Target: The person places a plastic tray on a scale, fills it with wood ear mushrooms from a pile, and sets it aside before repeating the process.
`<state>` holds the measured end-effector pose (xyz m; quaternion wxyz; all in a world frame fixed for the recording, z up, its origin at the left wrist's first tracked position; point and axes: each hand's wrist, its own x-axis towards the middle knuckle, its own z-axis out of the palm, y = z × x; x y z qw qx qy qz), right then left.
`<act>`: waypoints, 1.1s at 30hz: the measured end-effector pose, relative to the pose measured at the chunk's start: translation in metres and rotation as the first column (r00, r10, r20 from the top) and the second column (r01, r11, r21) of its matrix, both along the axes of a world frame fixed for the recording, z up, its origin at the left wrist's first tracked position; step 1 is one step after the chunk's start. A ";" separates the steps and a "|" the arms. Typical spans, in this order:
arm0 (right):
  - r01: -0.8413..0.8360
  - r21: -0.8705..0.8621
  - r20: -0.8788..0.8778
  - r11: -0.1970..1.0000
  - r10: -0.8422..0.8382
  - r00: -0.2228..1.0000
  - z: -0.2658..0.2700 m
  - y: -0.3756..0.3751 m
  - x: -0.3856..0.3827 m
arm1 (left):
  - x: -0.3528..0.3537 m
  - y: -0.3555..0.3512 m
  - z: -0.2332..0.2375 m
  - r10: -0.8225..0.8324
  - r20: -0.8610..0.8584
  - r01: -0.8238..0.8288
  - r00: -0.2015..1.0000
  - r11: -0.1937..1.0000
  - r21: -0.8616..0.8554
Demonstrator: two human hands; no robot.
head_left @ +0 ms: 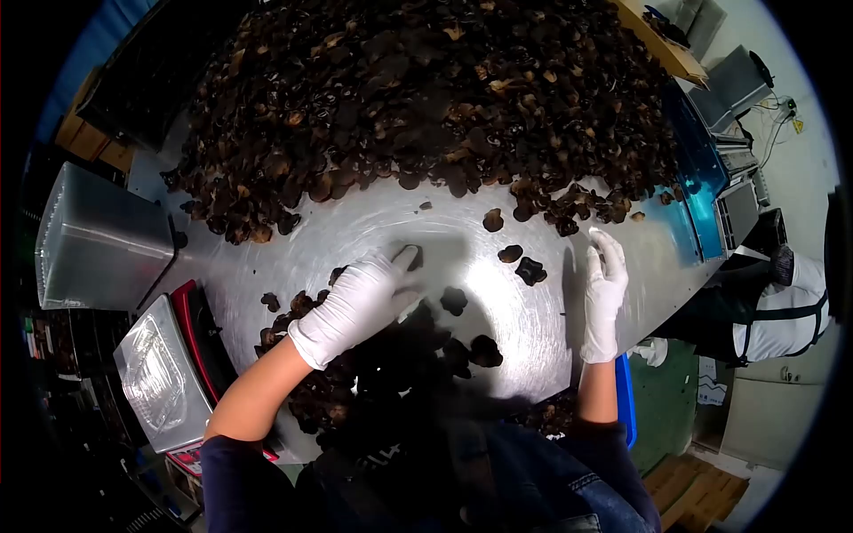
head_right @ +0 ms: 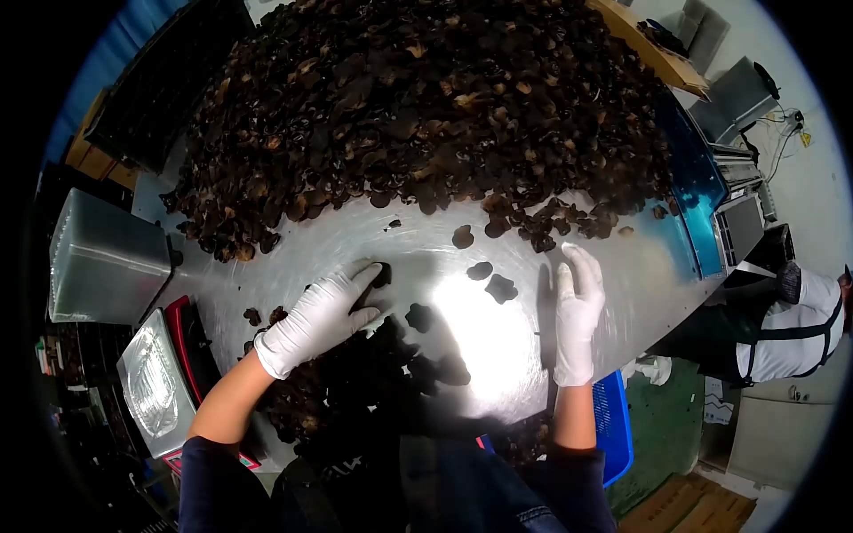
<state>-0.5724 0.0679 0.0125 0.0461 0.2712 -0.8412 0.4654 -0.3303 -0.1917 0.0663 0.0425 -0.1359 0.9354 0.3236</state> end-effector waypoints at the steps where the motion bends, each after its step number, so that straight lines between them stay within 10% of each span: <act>1: 0.007 -0.003 -0.015 1.000 -0.007 1.000 -0.002 -0.006 -0.004 | 0.000 0.003 -0.002 -0.013 0.045 0.012 0.999 0.999 0.032; 5: 0.061 0.234 -0.281 0.970 0.007 0.960 -0.022 -0.032 -0.029 | -0.001 0.016 -0.003 -0.087 -0.006 0.087 0.996 0.996 0.032; 9: -0.242 0.383 -0.132 0.891 0.312 0.941 -0.003 -0.026 0.011 | -0.014 0.018 0.010 -0.123 0.016 0.121 0.992 0.986 0.112; 13: -0.347 0.121 -0.055 0.930 0.355 0.933 0.016 -0.009 0.032 | -0.026 0.015 0.002 0.030 -0.168 -0.015 0.985 0.996 0.085; 21: 0.111 0.432 -0.334 0.895 0.044 0.942 -0.027 -0.090 -0.055 | -0.045 0.033 -0.024 -0.079 -0.014 0.078 0.997 0.996 -0.035; 26: -0.440 0.236 -0.078 0.867 0.468 0.880 0.000 -0.050 -0.001 | -0.034 0.027 -0.025 0.003 -0.146 0.006 0.989 0.998 0.060; 29: -0.471 0.243 -0.058 0.848 0.497 0.866 0.033 -0.020 0.029 | -0.033 0.021 -0.023 0.015 -0.012 -0.015 1.000 0.999 0.052; 33: 0.177 0.115 -0.240 0.977 -0.145 0.960 -0.008 -0.003 -0.054 | -0.032 0.024 -0.027 -0.011 -0.025 0.009 1.000 0.996 -0.085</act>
